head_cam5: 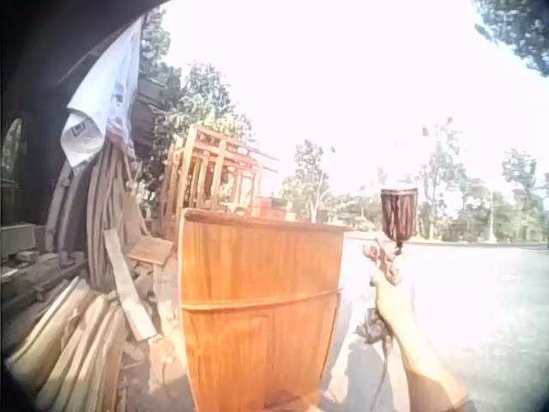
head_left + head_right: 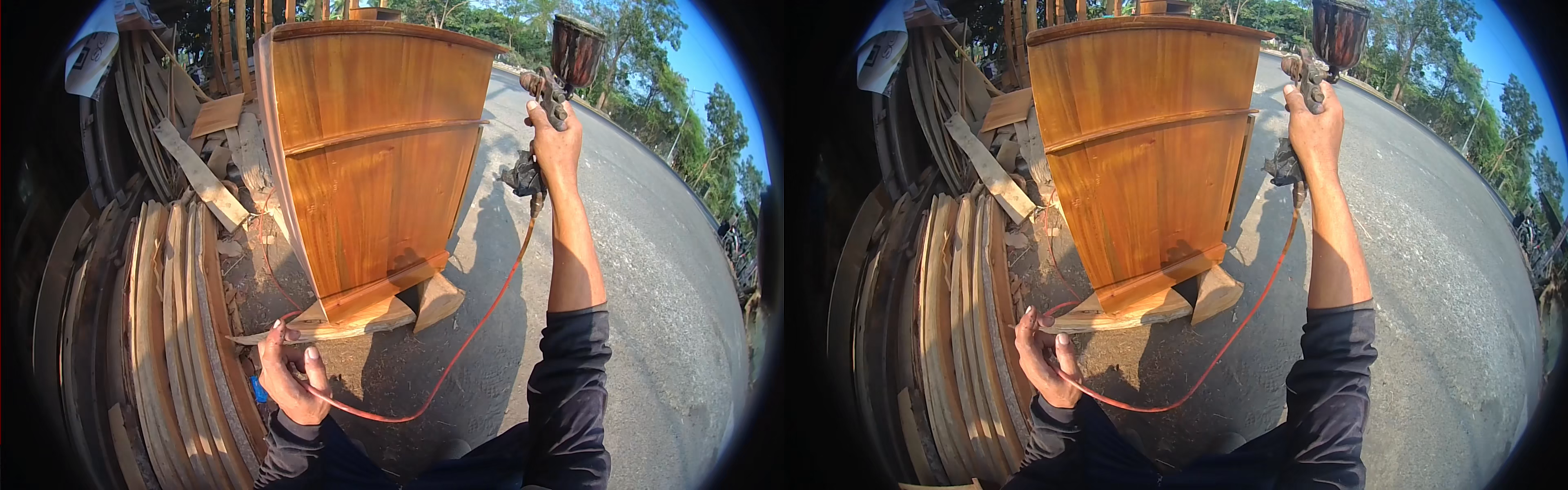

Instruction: The person applies a finish to a wooden furniture piece using a spray gun. The person moves the sprayer over the surfaces of the cabinet while crouching on the ground, then stops to check the spray nozzle.

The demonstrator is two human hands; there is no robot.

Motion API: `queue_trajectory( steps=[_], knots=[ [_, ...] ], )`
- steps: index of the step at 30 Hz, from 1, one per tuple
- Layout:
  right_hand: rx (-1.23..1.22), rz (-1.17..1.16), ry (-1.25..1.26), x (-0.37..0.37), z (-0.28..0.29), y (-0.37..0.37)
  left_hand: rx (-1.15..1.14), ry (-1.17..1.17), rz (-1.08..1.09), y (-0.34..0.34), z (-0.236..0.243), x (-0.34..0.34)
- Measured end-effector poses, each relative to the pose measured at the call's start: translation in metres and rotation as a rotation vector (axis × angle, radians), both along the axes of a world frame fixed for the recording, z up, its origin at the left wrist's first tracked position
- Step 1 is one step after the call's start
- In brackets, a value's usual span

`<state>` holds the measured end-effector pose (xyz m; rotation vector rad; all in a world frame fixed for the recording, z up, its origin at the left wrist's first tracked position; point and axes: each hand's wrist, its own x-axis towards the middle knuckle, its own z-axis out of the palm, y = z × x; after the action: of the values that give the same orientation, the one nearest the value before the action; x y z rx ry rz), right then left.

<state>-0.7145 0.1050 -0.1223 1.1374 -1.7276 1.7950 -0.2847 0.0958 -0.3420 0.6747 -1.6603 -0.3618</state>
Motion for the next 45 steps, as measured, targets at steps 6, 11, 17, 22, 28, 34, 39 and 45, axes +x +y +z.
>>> queue_trajectory(
  steps=[6,11,17,22,28,34,39,45],
  knots=[
    [-0.082,-0.333,0.193,-0.010,-0.002,-0.012,-0.030,-0.004,0.008,-0.002,-0.001,0.001],
    [-0.212,0.065,0.036,0.001,-0.004,-0.029,-0.041,-0.013,0.015,-0.002,-0.001,0.003],
    [-0.259,0.381,-0.101,0.044,-0.003,-0.035,-0.024,0.013,0.001,0.001,0.001,0.005],
    [-0.219,0.478,-0.169,0.088,0.000,-0.039,-0.026,0.021,0.015,0.003,0.002,0.010],
    [-0.124,0.571,-0.153,0.133,0.005,-0.045,-0.064,0.029,0.022,0.003,0.008,0.011],
    [-0.108,0.650,-0.147,0.175,0.005,-0.055,-0.104,0.020,0.022,0.002,0.010,0.013],
    [-0.095,0.754,-0.129,0.204,0.007,-0.055,-0.113,0.008,0.019,0.003,0.010,0.017],
    [-0.074,0.748,0.024,0.233,0.015,-0.061,-0.093,0.020,0.018,0.002,0.009,0.020]
  ],
)
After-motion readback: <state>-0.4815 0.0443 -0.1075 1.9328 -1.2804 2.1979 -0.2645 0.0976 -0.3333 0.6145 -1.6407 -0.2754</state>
